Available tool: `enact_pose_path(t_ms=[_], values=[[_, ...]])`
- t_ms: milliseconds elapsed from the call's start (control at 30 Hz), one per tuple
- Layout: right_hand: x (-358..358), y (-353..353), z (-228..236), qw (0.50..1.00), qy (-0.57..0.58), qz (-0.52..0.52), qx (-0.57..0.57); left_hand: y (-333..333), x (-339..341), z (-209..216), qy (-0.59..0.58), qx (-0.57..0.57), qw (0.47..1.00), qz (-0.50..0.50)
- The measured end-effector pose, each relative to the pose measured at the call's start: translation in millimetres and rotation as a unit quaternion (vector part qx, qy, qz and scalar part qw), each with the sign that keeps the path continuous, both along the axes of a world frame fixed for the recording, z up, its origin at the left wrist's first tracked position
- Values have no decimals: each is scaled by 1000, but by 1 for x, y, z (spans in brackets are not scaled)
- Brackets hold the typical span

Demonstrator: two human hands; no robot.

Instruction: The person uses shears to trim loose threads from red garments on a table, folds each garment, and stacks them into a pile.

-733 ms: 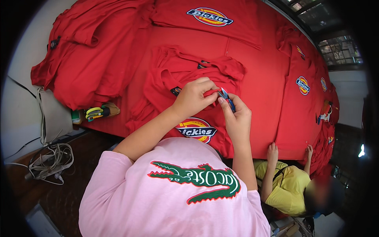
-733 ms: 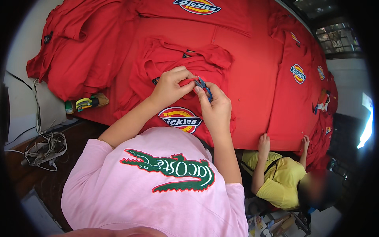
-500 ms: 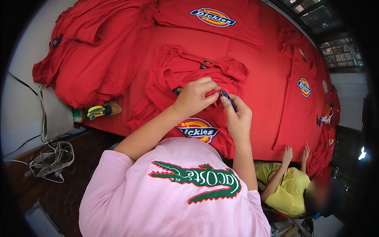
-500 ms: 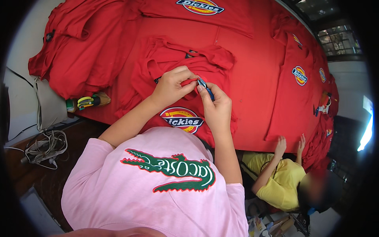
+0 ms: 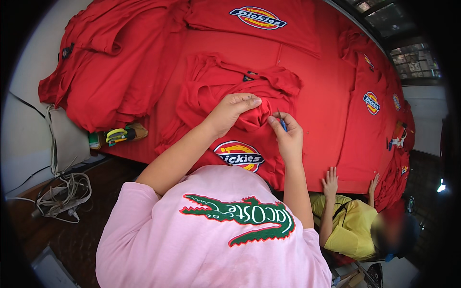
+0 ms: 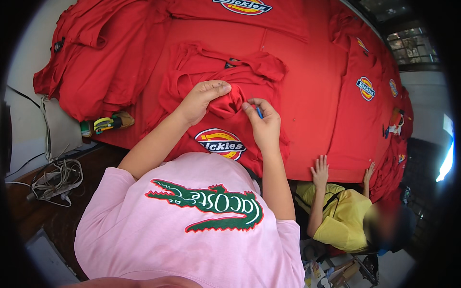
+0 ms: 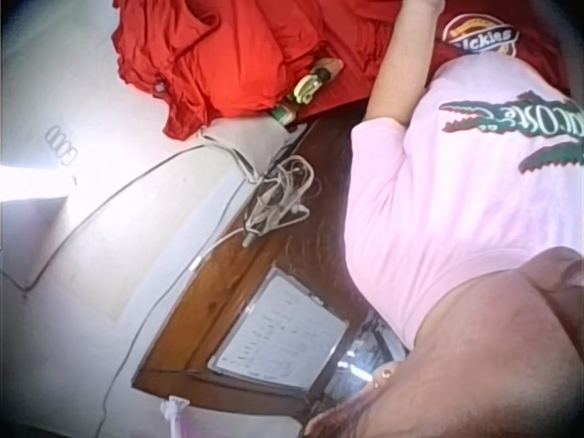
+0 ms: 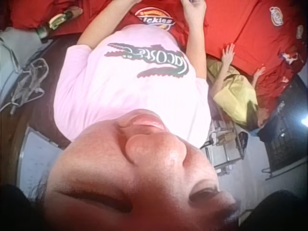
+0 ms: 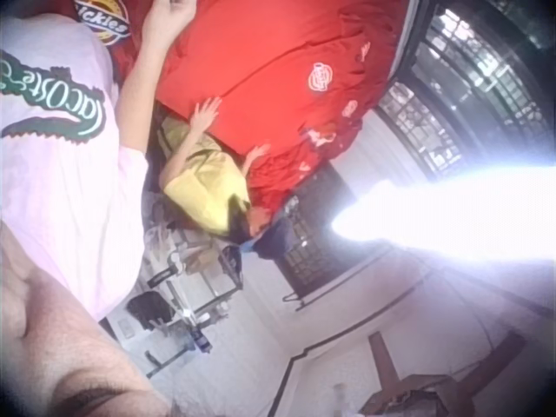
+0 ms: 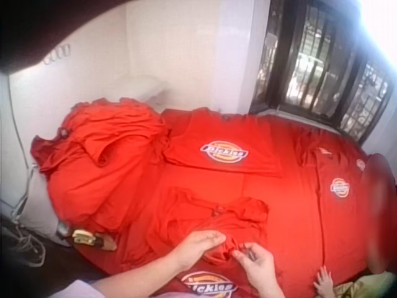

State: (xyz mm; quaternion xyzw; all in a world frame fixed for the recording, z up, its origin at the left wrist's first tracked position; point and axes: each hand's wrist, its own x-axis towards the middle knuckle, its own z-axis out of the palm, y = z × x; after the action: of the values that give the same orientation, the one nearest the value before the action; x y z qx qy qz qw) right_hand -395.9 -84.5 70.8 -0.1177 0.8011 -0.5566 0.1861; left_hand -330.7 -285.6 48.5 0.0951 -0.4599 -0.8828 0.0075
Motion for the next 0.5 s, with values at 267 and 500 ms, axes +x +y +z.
enact_pose_path(t_ms=[267,500], values=[[-9,0,-4,990,88,-56,-97,2,3,3,-43,65,997,19],[9,-20,25,991,71,38,-108,-1,5,-3,-35,54,997,-39]])
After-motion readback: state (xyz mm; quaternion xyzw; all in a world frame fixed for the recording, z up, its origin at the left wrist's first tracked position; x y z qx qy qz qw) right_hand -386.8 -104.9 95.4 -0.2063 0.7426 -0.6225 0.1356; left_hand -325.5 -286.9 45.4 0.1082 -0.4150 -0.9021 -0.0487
